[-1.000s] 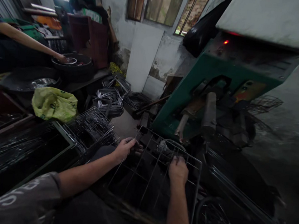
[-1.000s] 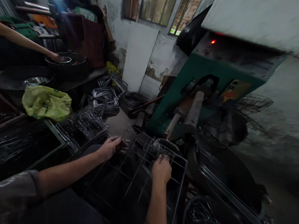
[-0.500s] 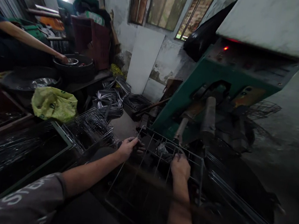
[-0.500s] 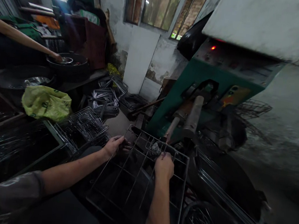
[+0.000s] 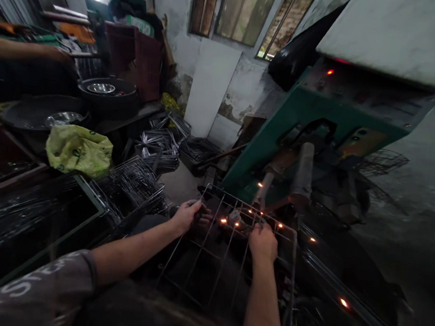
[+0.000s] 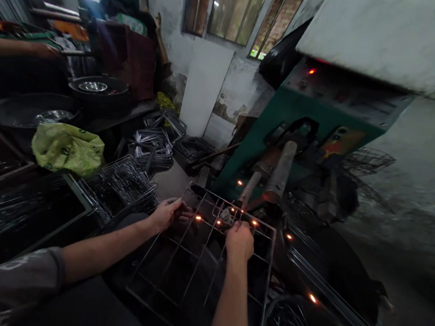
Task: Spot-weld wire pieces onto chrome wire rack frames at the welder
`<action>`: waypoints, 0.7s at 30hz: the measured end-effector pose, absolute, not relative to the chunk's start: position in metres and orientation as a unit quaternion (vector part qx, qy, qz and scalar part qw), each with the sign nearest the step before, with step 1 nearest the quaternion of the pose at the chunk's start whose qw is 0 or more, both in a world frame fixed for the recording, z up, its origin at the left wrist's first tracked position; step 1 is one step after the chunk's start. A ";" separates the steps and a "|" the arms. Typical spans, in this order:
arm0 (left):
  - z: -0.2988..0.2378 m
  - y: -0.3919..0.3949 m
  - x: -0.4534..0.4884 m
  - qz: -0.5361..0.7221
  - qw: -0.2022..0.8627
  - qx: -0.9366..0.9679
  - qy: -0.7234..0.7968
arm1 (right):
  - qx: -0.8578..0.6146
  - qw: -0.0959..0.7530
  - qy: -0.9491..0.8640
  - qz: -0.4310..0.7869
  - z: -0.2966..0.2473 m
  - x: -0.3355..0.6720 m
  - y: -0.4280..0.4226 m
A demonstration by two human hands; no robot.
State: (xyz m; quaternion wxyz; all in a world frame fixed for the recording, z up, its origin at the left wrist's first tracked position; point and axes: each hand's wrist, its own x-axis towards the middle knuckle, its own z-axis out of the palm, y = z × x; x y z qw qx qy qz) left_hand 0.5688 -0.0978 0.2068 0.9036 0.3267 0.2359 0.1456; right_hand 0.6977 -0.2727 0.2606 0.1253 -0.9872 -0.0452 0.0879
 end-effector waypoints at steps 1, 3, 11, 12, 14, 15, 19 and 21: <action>0.208 -0.098 0.569 0.148 0.901 0.331 0.238 | -0.987 0.126 -0.051 0.085 0.260 0.698 -0.274; 0.208 -0.101 0.569 0.152 0.900 0.335 0.233 | -0.986 0.128 -0.065 0.081 0.258 0.697 -0.280; 0.212 -0.126 0.591 0.095 0.911 0.349 0.196 | -0.994 0.095 -0.042 0.047 0.249 0.702 -0.324; 0.213 -0.128 0.596 0.089 0.911 0.351 0.199 | -0.994 0.090 -0.037 0.047 0.249 0.704 -0.328; 0.214 -0.132 0.603 0.079 0.910 0.353 0.201 | -0.995 0.081 -0.027 0.049 0.249 0.709 -0.334; 0.214 -0.133 0.607 0.077 0.910 0.355 0.199 | -0.995 0.079 -0.023 0.051 0.249 0.711 -0.336; 0.213 -0.135 0.616 0.079 0.908 0.368 0.184 | -0.995 0.077 -0.013 0.054 0.248 0.719 -0.340; 0.213 -0.135 0.617 0.077 0.906 0.373 0.184 | -0.995 0.079 -0.012 0.052 0.246 0.722 -0.340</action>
